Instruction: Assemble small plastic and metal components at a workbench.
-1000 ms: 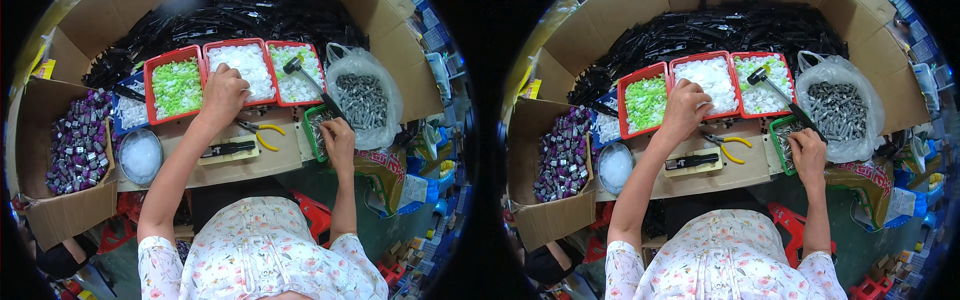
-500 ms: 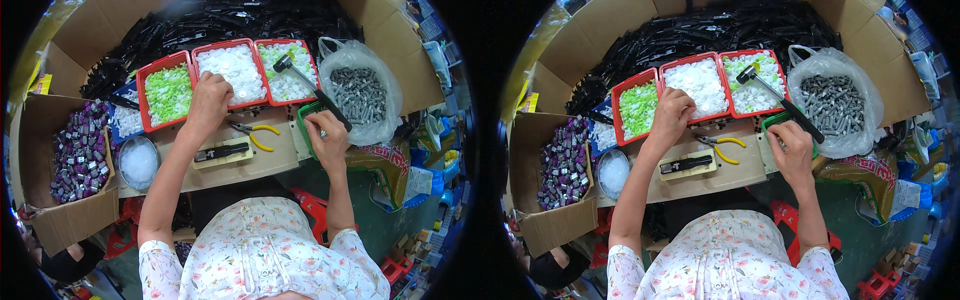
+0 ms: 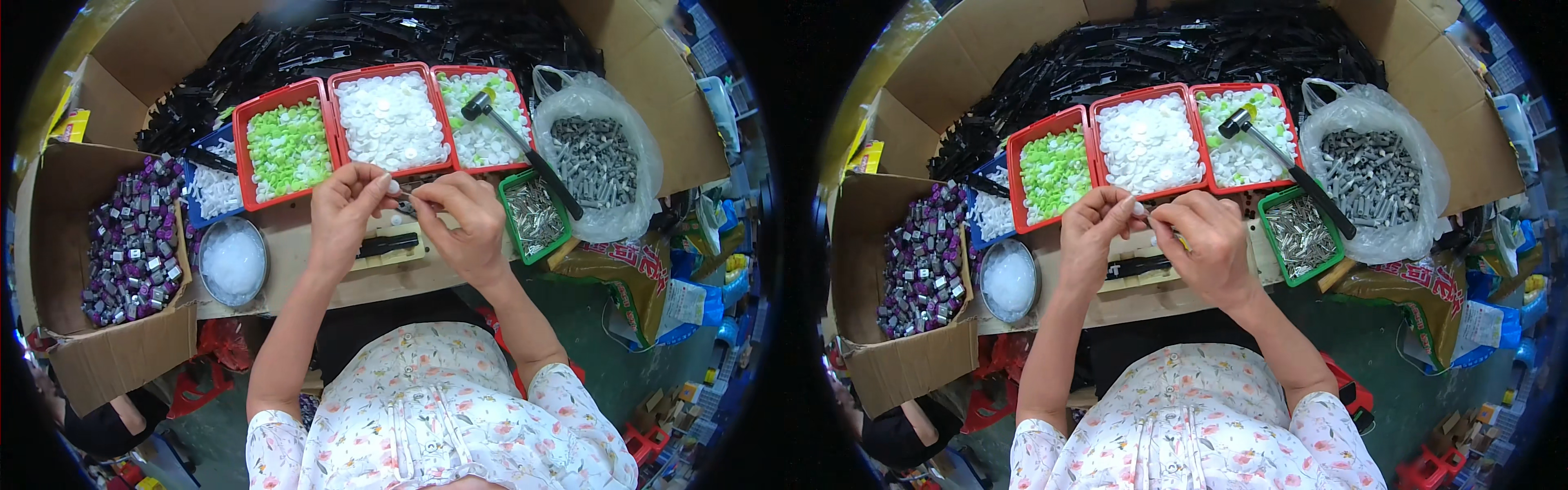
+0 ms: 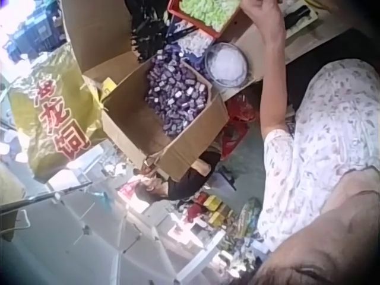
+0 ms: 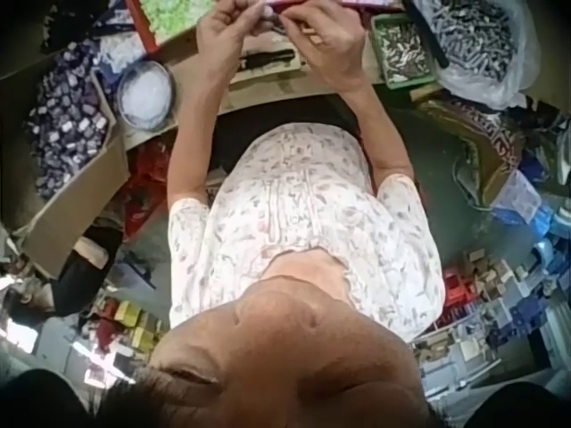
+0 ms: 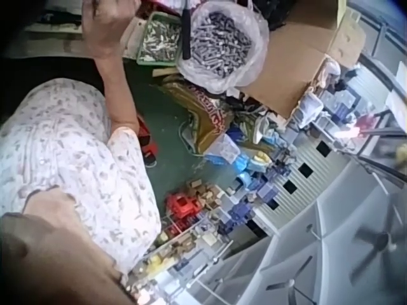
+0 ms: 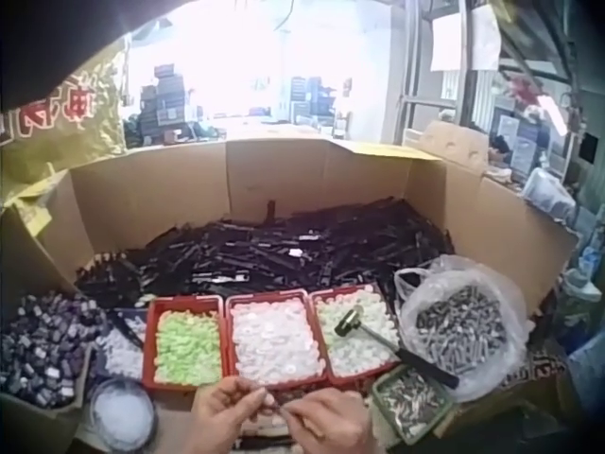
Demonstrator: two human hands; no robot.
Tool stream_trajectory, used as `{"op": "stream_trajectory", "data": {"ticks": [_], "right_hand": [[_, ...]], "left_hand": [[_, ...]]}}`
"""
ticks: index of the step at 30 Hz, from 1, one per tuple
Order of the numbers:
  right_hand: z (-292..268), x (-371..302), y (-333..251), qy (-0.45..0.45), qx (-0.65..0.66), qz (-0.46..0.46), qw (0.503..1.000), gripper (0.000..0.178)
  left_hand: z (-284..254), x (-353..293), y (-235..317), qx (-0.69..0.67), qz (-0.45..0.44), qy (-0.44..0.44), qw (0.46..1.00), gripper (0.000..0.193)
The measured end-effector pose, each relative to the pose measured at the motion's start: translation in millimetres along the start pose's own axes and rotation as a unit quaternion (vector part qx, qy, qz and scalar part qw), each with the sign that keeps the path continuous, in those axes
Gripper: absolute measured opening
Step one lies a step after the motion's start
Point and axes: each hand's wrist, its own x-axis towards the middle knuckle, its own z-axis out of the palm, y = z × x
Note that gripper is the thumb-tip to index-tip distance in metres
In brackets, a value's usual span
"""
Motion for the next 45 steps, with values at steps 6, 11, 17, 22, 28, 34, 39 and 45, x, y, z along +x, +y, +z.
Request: {"op": "stream_trajectory", "data": {"ticks": [6, 11, 17, 22, 28, 34, 39, 45], "right_hand": [[11, -11, 3, 0.019, -0.057, -0.055, 0.997, 0.022], [11, -16, 0, 0.025, -0.112, -0.087, 0.99, 0.024], [13, -24, 0, 0.02, -0.179, -0.125, 0.976, 0.026], [12, -21, -2, 0.005, -0.062, -0.067, 0.996, 0.023], [10, -19, 2, -0.043, 0.126, 0.083, 0.988, 0.018], [8, -22, 0, -0.068, 0.127, 0.067, 0.987, 0.016], [20, -32, 1, -0.061, 0.136, 0.033, 0.988, 0.013], [29, -38, -2, -0.093, 0.119, 0.006, 0.988, 0.015]], "left_hand": [[8, -14, -3, -0.018, 0.008, 0.003, 1.0, 0.013], [11, -19, -2, -0.017, 0.016, 0.012, 1.0, 0.012], [17, -26, -4, -0.049, 0.004, 0.025, 0.998, 0.011], [10, -30, -12, -0.085, 0.013, 0.039, 0.996, 0.013], [5, -40, -11, -0.087, 0.008, 0.021, 0.996, 0.014], [3, -52, -8, -0.076, 0.017, 0.009, 0.997, 0.026], [-12, -60, -17, 0.068, 0.082, -0.007, 0.994, 0.033], [-20, -68, -13, 0.229, 0.111, 0.027, 0.967, 0.033]]}}
